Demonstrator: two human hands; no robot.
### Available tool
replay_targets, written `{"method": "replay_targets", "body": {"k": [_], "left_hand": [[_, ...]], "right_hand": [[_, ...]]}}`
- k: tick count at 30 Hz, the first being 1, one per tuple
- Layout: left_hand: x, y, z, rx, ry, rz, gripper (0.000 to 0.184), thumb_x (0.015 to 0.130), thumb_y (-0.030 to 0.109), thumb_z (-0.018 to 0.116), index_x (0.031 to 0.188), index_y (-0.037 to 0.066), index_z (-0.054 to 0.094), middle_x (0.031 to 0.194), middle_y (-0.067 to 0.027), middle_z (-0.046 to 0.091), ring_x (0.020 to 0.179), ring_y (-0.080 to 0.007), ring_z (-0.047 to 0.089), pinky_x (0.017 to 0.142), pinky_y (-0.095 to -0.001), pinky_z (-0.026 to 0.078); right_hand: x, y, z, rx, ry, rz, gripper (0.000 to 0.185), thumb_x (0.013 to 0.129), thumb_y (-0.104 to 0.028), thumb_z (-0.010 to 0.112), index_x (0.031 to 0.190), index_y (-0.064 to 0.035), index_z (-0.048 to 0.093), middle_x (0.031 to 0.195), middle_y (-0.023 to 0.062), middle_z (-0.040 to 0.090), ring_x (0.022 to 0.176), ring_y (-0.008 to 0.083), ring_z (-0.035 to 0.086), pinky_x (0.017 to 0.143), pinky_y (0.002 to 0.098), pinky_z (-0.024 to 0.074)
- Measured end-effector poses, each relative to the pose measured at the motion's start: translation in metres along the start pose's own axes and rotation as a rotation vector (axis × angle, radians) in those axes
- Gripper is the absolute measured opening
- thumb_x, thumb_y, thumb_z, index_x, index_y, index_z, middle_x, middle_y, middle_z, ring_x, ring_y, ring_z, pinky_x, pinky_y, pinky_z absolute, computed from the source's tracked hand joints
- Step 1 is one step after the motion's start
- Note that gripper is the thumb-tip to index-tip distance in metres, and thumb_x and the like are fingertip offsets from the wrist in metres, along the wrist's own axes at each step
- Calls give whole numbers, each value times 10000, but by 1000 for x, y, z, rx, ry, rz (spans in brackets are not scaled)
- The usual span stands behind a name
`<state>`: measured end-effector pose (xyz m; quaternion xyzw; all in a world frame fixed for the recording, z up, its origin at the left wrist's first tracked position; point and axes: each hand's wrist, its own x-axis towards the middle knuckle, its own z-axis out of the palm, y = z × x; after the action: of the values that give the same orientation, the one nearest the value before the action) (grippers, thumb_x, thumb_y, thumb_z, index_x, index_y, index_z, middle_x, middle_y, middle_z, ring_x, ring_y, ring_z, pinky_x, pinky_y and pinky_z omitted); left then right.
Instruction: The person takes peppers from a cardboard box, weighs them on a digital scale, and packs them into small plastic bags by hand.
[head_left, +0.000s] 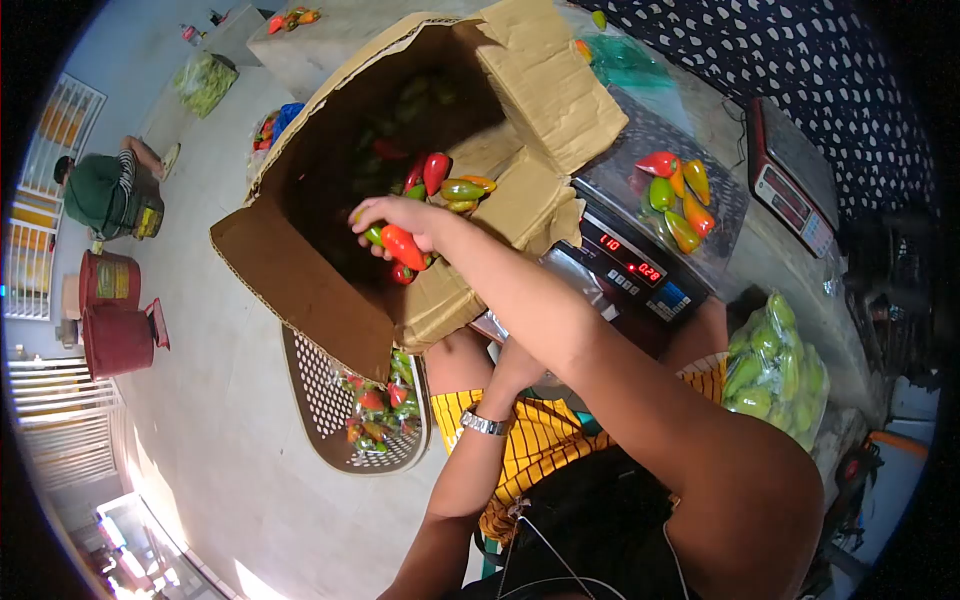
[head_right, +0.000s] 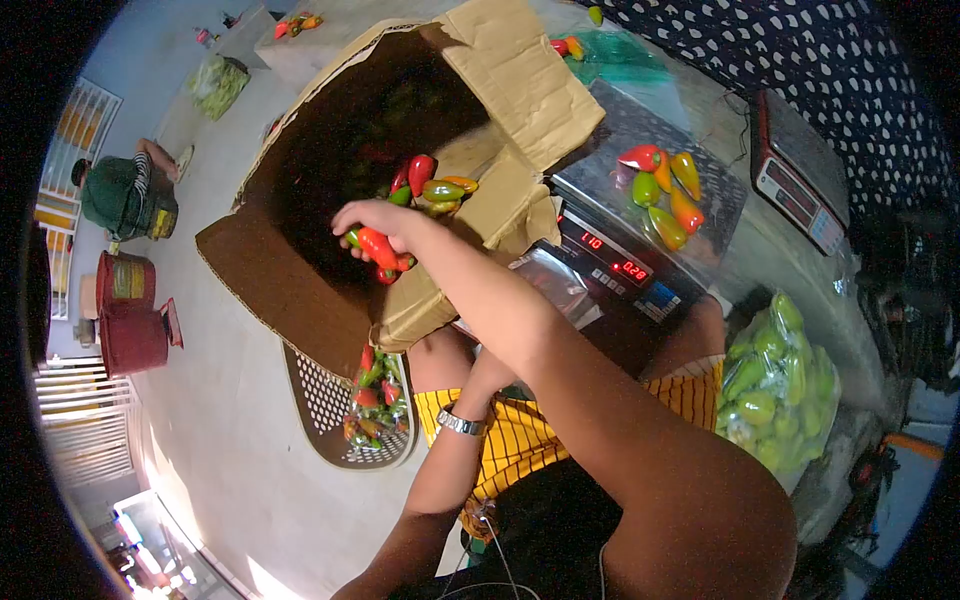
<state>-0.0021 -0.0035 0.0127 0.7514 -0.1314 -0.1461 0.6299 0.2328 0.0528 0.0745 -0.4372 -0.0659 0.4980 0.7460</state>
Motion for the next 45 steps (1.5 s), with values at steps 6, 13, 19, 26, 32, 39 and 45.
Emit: {"method": "replay_targets", "body": {"k": [6,13,19,26,32,39,45], "left_hand": [[-1,-8,4,16,35,-14,499,907,227,734,1312,-35,605,1382,-221,625,1317,-327,570,1104,-415,435],[-2,-16,4,54,14,-36,461,887,294,747,1235,1,672,1193,-243,713,1157,-369,678,969,-402,526],[-1,-6,2,11,44,5,405,879,239,753,1181,-22,686,1112,-241,734,1059,-357,718,889,-397,556],[-3,-50,13,96,11,-254,258,886,174,729,1111,49,713,691,-140,657,615,-206,632,612,-370,495],[0,-25,10,42,8,-310,232,880,107,720,1108,64,714,624,-7,525,561,-107,475,541,-307,405],[5,-37,10,106,15,-226,254,878,99,686,1123,43,722,647,2,524,593,-91,468,560,-292,409],[4,-20,10,137,32,-233,246,889,80,650,1120,37,721,673,-3,550,618,-95,488,581,-288,424]], "right_hand": [[9,20,15,-1427,586,-310,411,924,-382,643,1190,-69,649,1119,210,698,1112,365,626,1017,558,425],[12,-23,-47,-1395,1004,47,423,931,-236,619,1331,-121,543,1323,227,624,1329,418,506,1112,518,358],[7,-17,-41,-1155,1174,-333,531,804,-122,767,1244,-21,489,1164,269,619,1239,460,546,1024,492,494],[-128,-50,-8,-197,666,-820,268,892,-286,764,997,-47,705,940,39,694,797,130,634,757,294,501],[-348,25,-45,-186,713,-706,413,1053,-334,576,1343,-42,536,1027,115,636,679,134,578,577,254,457],[-482,59,-110,-370,1451,-548,411,991,-312,698,1253,-22,571,957,42,682,841,99,639,704,244,498],[-474,15,-156,-295,1294,-459,406,908,-333,749,1155,-25,655,978,53,690,804,141,662,705,283,560]]}}
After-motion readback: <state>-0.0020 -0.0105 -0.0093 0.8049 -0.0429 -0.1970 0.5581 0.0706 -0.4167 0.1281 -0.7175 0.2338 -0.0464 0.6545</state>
